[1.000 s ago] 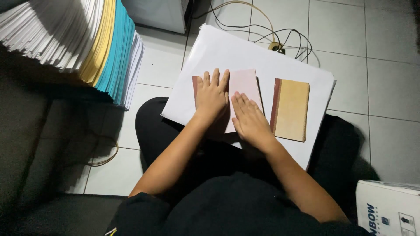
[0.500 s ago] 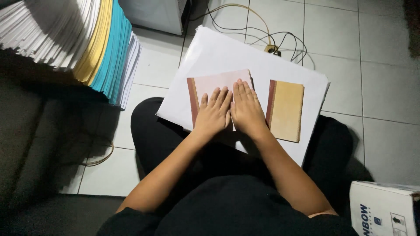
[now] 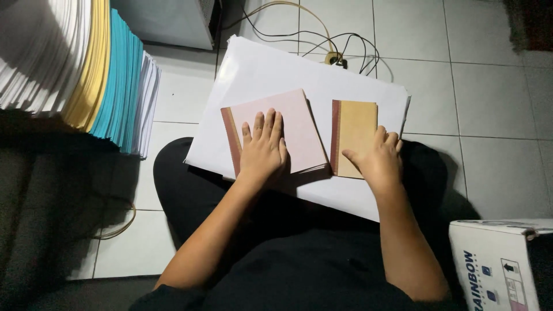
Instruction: Manually inspecting and stacking paper booklets or cards in a print shop environment.
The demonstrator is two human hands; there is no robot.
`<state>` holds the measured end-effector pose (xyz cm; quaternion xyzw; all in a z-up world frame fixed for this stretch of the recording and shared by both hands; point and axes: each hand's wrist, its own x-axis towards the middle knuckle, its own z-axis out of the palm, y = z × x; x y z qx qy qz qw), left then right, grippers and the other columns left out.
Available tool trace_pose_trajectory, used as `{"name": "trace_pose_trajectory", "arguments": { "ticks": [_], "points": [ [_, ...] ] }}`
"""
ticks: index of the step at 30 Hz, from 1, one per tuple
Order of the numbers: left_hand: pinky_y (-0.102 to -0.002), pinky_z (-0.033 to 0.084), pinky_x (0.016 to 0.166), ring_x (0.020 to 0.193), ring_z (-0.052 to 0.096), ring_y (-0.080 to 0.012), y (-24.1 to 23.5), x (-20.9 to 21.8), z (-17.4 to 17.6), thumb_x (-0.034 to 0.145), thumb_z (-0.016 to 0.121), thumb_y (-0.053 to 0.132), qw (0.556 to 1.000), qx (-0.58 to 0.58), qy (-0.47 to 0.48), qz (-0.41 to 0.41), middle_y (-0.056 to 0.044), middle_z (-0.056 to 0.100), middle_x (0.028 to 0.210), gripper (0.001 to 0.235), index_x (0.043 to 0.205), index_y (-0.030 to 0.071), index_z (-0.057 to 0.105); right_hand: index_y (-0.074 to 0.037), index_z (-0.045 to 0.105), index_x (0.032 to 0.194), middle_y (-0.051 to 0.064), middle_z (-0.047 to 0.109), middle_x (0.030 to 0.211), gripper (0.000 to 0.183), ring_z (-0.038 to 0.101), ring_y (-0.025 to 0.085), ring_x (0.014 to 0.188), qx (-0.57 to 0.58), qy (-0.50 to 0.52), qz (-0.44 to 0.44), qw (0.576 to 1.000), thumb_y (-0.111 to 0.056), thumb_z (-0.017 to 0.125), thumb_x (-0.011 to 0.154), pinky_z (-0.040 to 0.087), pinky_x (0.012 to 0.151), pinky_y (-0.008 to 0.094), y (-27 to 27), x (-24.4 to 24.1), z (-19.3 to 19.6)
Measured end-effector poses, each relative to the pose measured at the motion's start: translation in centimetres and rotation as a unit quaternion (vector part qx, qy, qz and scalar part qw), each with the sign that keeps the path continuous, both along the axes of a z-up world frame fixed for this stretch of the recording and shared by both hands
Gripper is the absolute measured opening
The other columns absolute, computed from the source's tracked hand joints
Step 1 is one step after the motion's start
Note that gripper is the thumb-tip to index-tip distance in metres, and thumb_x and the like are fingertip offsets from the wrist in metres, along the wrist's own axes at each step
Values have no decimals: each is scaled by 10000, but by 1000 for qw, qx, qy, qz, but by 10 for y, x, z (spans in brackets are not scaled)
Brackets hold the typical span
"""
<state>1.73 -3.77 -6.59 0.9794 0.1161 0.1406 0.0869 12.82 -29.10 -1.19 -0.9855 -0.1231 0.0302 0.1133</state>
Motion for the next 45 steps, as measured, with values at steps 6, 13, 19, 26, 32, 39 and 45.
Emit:
{"name": "trace_pose_trajectory", "arguments": {
  "ticks": [6, 13, 19, 26, 32, 39, 45],
  "points": [
    [-569, 109, 1176, 1488, 319, -340, 1, 1, -4, 971, 423, 307, 1000, 12, -16, -5, -128, 363, 1626, 657, 1596, 122, 340, -11, 387, 1247, 295, 591, 1146, 1040, 572, 463, 1167, 22, 21, 32, 999, -658, 880, 598, 486, 999, 560, -7, 19, -13],
    [-566, 100, 1177, 1492, 313, -349, 1, 0, 0, 973, 430, 302, 1000, 0, -11, -4, -130, 355, 1629, 655, 1598, 131, 338, 5, 393, 1349, 293, 494, 1269, 1025, 509, 505, 1257, 53, 73, 7, 996, -532, 912, 648, 442, 1068, 575, 8, 14, 16],
    [-570, 108, 1177, 1494, 313, -349, 2, -2, -5, 979, 414, 320, 1000, -6, -16, -6, -123, 344, 1633, 650, 1599, 142, 327, 31, 338, 1328, 323, 521, 1208, 1138, 524, 525, 1211, 37, 61, 39, 997, -468, 981, 532, 434, 1078, 572, 15, 16, 31],
    [-584, 181, 1164, 1468, 339, -396, 3, -5, 4, 936, 469, 278, 999, -20, -39, -21, -162, 361, 1612, 664, 1571, 110, 376, -72, 382, 1392, 200, 650, 1097, 742, 657, 396, 1043, 163, -30, 17, 986, -105, 864, 828, 532, 873, 488, 11, 24, 3],
    [-578, 289, 1099, 1367, 442, -427, 4, 1, -9, 835, 651, 225, 989, -47, -127, -59, -207, 473, 1495, 617, 1421, 72, 534, -92, 567, 1147, 83, 693, 822, 266, 654, 193, 706, 292, -78, 45, 952, -95, 790, 1002, 501, 640, 305, -7, 14, 45],
    [-291, 571, 811, 862, 729, -153, -23, -22, 24, 1032, 623, 291, 728, -659, -159, -101, -1, 726, 907, 202, 1184, 182, 699, -63, 563, 1167, 116, 656, 749, 244, 648, 150, 654, 501, 68, 77, 860, -201, 716, 1036, 552, 554, 275, 42, -24, 73],
    [-287, 581, 643, 719, 615, -69, 0, -53, 88, 1012, 642, 135, 677, -704, -209, -33, -25, 698, 750, 133, 1079, 73, 739, -9, 491, 1314, 172, 656, 1055, 344, 640, 175, 859, 492, 74, 121, 859, -14, 650, 1009, 538, 683, 251, 86, -39, 53]
  ]
}}
